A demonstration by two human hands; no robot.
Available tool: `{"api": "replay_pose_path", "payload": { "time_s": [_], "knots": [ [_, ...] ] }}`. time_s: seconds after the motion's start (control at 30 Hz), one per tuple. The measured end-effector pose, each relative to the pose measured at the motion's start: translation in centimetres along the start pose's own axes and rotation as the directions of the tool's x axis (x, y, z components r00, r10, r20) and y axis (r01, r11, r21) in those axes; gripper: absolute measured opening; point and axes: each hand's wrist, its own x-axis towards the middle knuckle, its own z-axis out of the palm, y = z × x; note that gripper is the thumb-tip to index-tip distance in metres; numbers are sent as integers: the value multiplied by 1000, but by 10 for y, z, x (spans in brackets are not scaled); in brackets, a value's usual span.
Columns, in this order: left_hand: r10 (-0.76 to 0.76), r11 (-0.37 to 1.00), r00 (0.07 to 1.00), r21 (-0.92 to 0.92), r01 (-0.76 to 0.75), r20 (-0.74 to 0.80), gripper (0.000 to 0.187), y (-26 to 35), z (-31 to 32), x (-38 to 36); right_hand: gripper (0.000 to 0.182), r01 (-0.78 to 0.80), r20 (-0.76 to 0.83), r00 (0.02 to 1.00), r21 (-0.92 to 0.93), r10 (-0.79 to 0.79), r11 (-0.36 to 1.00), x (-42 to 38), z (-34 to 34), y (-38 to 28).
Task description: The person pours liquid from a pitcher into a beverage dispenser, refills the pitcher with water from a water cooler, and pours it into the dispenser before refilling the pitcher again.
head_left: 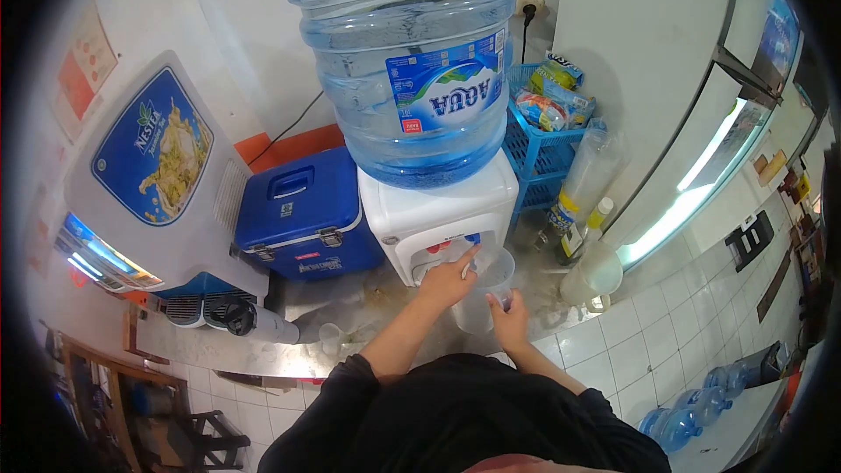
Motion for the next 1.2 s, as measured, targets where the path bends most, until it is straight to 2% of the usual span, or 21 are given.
{"api": "replay_pose_path", "payload": {
  "time_s": [0.23,0.3,0.47,0.8,0.87,1.13,1.2],
  "knots": [
    [32,999,999,-7,-32,-37,57,-4,4,1,27,-17,-7,1000,2,17,1000,0,-1,-6],
    [44,999,998,-18,-45,-53,58,-5,5,1,27,27,-12,1000,22,-27,999,0,-1,-6],
    [46,999,996,18,-45,-73,57,-5,6,1,27,-16,-3,1000,-30,16,999,0,0,0],
    [44,999,998,5,-44,-55,56,-4,5,1,29,1,-25,1000,-97,-3,995,-1,1,0],
    [-6,1000,1000,12,5,14,56,-1,1,0,30,-1,-18,1000,-78,0,997,-1,1,0],
    [27,999,999,-18,-28,-47,56,-9,12,3,29,22,-30,999,-92,-24,996,0,-1,-1],
    [19,999,999,-25,-20,-32,56,-9,11,3,28,-64,39,997,-22,65,998,0,-4,-7]
  ]
}}
